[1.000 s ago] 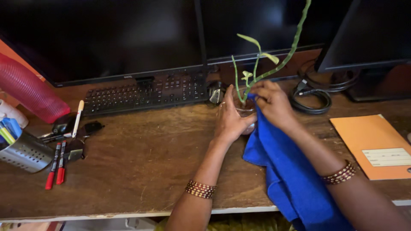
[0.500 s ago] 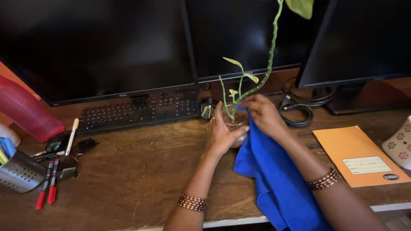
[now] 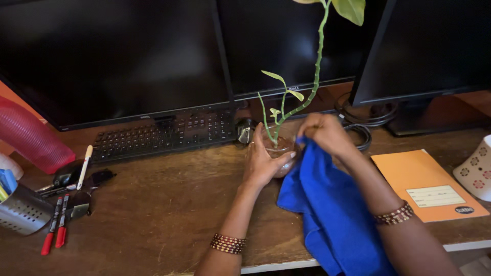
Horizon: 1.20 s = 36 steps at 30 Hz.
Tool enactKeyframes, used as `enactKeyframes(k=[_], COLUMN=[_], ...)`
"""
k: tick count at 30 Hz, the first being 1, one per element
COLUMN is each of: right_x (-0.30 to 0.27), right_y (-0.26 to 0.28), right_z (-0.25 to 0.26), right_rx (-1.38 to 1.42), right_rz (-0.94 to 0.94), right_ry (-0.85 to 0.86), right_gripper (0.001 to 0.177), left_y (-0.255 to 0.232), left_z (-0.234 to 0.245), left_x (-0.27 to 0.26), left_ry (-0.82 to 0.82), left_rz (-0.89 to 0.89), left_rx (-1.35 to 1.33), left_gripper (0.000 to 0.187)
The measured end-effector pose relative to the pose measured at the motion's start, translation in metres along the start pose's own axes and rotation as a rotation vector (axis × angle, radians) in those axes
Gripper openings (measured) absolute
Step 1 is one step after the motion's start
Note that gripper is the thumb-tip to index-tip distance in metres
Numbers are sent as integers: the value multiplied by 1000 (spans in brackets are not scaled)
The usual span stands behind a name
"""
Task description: The person wipes a white mug with a blue cloth, then wipes a glass vase containing a plant, and finally wipes a small blue fan on a wooden desk. The person places each item back on the desk after cleaning.
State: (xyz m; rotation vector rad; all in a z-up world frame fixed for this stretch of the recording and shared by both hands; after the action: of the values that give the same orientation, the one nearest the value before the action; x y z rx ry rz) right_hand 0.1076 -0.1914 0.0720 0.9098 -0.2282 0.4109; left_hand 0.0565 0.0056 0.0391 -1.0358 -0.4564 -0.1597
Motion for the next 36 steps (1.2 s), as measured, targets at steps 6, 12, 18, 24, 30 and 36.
enactKeyframes(k=[6, 12, 18, 24, 30, 36], right_x=[11, 17, 15, 21, 27, 21], right_y=[-14, -31, -44, -49, -72, -52], right_z=[-9, -26, -15, 0, -35, -26], right_rx=[-94, -243, -200, -174, -273, -424], right_rz=[229, 285, 58, 8, 71, 264], right_ry=[-211, 14, 251, -31, 153, 169], right_gripper=[31, 37, 27, 33, 34, 41], left_y=[-3, -4, 1, 3, 4, 1], left_z=[0, 0, 0, -3, -5, -2], left_x=[1, 0, 1, 3, 4, 3], left_ry=[16, 13, 15, 34, 66, 39], left_rz=[-9, -19, 8, 13, 53, 7], left_rx=[-12, -17, 33, 39, 75, 71], left_gripper=[129, 128, 129, 134, 134, 133])
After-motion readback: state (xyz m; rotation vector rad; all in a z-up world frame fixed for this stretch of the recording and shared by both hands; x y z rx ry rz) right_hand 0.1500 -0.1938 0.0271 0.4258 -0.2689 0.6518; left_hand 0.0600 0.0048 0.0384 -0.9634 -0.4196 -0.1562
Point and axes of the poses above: each hand's wrist, its own x-axis towards the middle knuckle, its own z-axis out of the back of the hand, y = z × x, the point moved 7 cm from there along x, towards the middle knuckle, and after that the axes turned 5 degrees about -x, right-handed, at the moved point
